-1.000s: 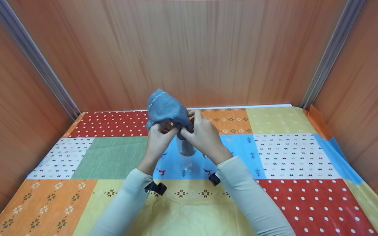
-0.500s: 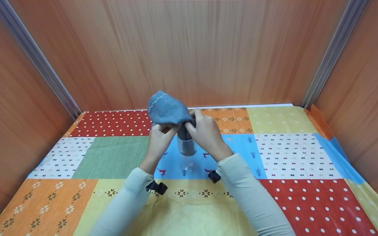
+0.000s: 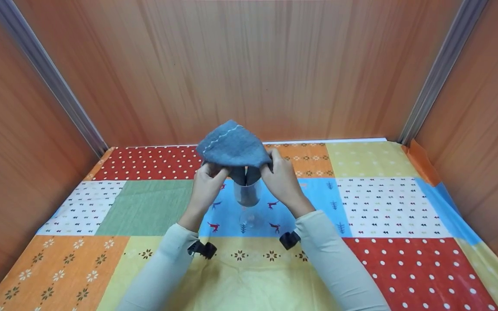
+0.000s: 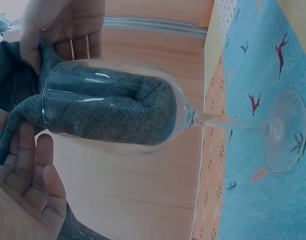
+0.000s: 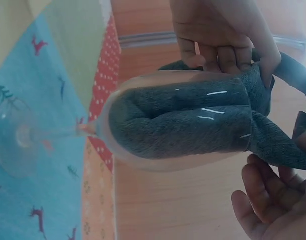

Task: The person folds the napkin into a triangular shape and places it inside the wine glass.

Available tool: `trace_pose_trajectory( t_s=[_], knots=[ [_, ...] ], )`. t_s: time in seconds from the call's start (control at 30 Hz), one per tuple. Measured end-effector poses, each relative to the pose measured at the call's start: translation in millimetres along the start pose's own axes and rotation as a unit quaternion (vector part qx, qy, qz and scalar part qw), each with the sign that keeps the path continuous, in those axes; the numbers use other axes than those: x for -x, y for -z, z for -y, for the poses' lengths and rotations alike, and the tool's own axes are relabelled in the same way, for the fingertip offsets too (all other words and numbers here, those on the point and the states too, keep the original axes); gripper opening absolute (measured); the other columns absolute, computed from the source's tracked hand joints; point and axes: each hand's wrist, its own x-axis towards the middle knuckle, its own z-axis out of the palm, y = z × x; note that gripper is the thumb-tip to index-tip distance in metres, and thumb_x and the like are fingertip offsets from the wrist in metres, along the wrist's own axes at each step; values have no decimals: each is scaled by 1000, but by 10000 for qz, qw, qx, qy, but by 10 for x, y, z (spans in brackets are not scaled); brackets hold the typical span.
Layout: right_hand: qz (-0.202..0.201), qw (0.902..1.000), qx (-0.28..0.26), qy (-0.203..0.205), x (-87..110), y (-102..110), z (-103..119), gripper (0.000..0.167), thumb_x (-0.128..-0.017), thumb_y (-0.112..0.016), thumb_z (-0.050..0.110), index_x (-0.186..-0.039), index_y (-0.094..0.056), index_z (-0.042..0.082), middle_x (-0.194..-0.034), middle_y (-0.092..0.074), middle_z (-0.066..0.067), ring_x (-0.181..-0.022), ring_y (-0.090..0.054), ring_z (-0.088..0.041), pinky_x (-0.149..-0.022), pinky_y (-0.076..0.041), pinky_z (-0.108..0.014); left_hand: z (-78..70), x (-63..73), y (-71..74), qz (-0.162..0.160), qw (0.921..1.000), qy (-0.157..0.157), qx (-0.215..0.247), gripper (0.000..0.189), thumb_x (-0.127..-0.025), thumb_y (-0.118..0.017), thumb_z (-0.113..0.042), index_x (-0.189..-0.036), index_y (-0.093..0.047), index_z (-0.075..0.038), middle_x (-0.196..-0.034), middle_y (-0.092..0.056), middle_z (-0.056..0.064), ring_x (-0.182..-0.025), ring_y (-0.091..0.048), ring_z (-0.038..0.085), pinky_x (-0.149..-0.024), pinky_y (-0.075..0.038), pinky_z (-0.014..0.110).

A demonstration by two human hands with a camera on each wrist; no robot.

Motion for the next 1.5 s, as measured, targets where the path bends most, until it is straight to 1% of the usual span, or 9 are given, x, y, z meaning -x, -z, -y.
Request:
trace_pose_trajectory(
  t_s=[0.13,0.23,0.33,0.73,0.83,1.03,1.2,1.4,1.5],
  knots=[
    [53,9994,-271,-185,33,-12,-82,38,-108,-42,37,-115,-53,2,-75,-46,-14,-61,-41,-25,-59,-40,-40,35,9,42,-41,9998,208,-29,18,-94,-68,-27,-86,-65,-11,-82,-64,-1,-81,-61,15,-70,-49,34],
    [21,9984,-477,-292,59,-14,-128,44,-107,-44,38,-131,-51,2,-104,-59,-21,-88,-58,-30,-77,-48,-47,57,17,67,-56,9991,422,-13,22,-94,-69,-29,-85,-65,-10,-80,-64,0,-77,-59,16,-67,-47,33],
    [30,9968,-684,-418,79,-16,-173,45,-107,-46,36,-133,-51,0,-120,-61,-22,-105,-59,-31,-87,-47,-49,84,31,86,14,9981,598,137,23,-95,-68,-28,-88,-65,-7,-80,-63,2,-75,-57,16,-67,-47,32],
    [136,9772,-1704,-1258,146,-2,-343,41,-104,-54,33,-113,-61,-6,-92,-67,-11,-86,-65,-22,-85,-51,-33,202,111,160,233,9905,1274,465,30,-95,-69,-34,-92,-70,-4,-83,-72,5,-82,-65,18,-72,-46,33],
    [222,9644,-2296,-1292,155,-12,-379,34,-104,-54,31,-100,-62,-2,-82,-66,-7,-79,-64,-18,-83,-52,-32,201,130,198,226,9905,1295,391,32,-93,-72,-37,-90,-73,-5,-82,-74,4,-84,-68,18,-75,-46,35],
    [635,9209,-3528,-1530,204,-52,-452,39,-106,-50,33,-80,-60,5,-72,-61,-6,-69,-58,-18,-81,-52,-33,225,142,235,359,9894,1318,484,36,-93,-72,-37,-87,-74,-2,-80,-75,6,-84,-70,20,-85,-48,40],
    [816,9401,-3036,-1316,249,-65,-487,57,-105,-46,49,-74,-61,3,-69,-57,-7,-69,-55,-23,-77,-52,-35,186,154,257,569,9897,1149,641,36,-98,-67,-31,-87,-74,3,-81,-74,12,-80,-71,24,-85,-50,39],
    [1109,9611,-2381,-854,328,-7,-531,58,-105,-39,53,-101,-61,-1,-74,-61,-12,-69,-60,-24,-75,-53,-38,244,156,302,863,9935,676,302,42,-102,-59,-37,-80,-76,-6,-77,-73,5,-82,-69,35,-79,-53,37],
    [1322,9669,-2047,-750,360,36,-521,57,-107,-37,50,-107,-61,-2,-78,-64,-15,-73,-63,-26,-76,-54,-38,229,168,340,944,9945,441,52,37,-102,-58,-35,-82,-77,-10,-72,-71,2,-76,-69,27,-71,-52,36]
  ],
)
